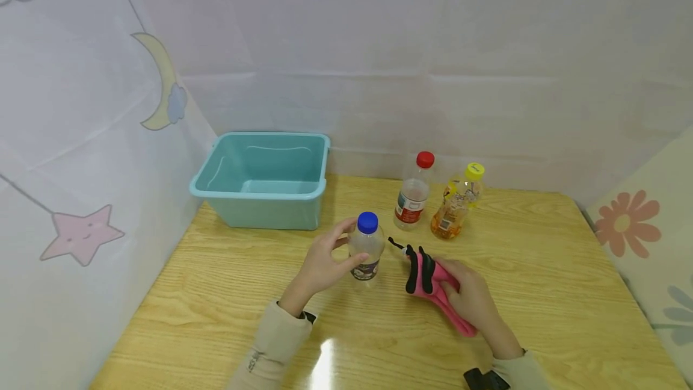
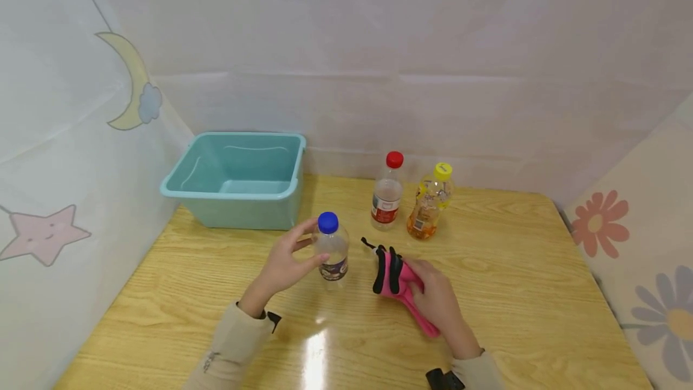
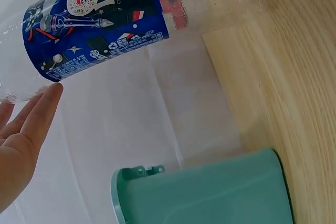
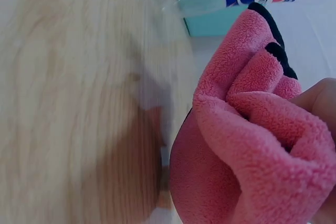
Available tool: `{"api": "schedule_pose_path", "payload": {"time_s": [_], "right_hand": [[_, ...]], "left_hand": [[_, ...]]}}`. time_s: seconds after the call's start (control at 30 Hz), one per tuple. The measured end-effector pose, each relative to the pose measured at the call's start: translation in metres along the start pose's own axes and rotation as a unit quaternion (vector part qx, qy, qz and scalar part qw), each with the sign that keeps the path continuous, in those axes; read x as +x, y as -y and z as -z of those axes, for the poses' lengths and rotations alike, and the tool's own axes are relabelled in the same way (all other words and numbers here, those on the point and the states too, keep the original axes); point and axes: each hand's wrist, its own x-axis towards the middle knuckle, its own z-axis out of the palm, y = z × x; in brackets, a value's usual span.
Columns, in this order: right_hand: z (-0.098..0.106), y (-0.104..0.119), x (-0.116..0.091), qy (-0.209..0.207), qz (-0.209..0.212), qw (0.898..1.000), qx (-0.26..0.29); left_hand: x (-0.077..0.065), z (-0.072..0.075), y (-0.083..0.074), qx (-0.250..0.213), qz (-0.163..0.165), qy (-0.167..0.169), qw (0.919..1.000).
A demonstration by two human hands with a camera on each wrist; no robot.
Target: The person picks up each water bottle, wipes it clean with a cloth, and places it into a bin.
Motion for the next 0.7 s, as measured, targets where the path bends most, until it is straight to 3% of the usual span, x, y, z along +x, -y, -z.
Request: {"api": "schedule_pose_path", "payload": {"time_s": [0.3,0.47,0.63,0.7], "right_hand": [[0.002,-0.012,-0.02,0.026,0.021,0.999,-0.028],[-0.002,-0.014,-0.024,0.089,0.008,0.996,-0.029],[0.0,-0.011,-0.022,0.157,0.006,0.988,-0.008],[0.001,-0.007,-0.019,0.164,-0.001,0.986,0.016]], "left_hand": [[-0.003,0.014,0.002,0.01,-0.033,-0.024,0.9991],[-0.004,0.019,0.0,0.006,-0.041,-0.029,0.9987],[-0.007,0.027,-0.023,0.012,-0.025,-0.029,0.9992],[-0.009,0.03,-0.023,0.014,-0.025,-0.031,0.9991]]}}
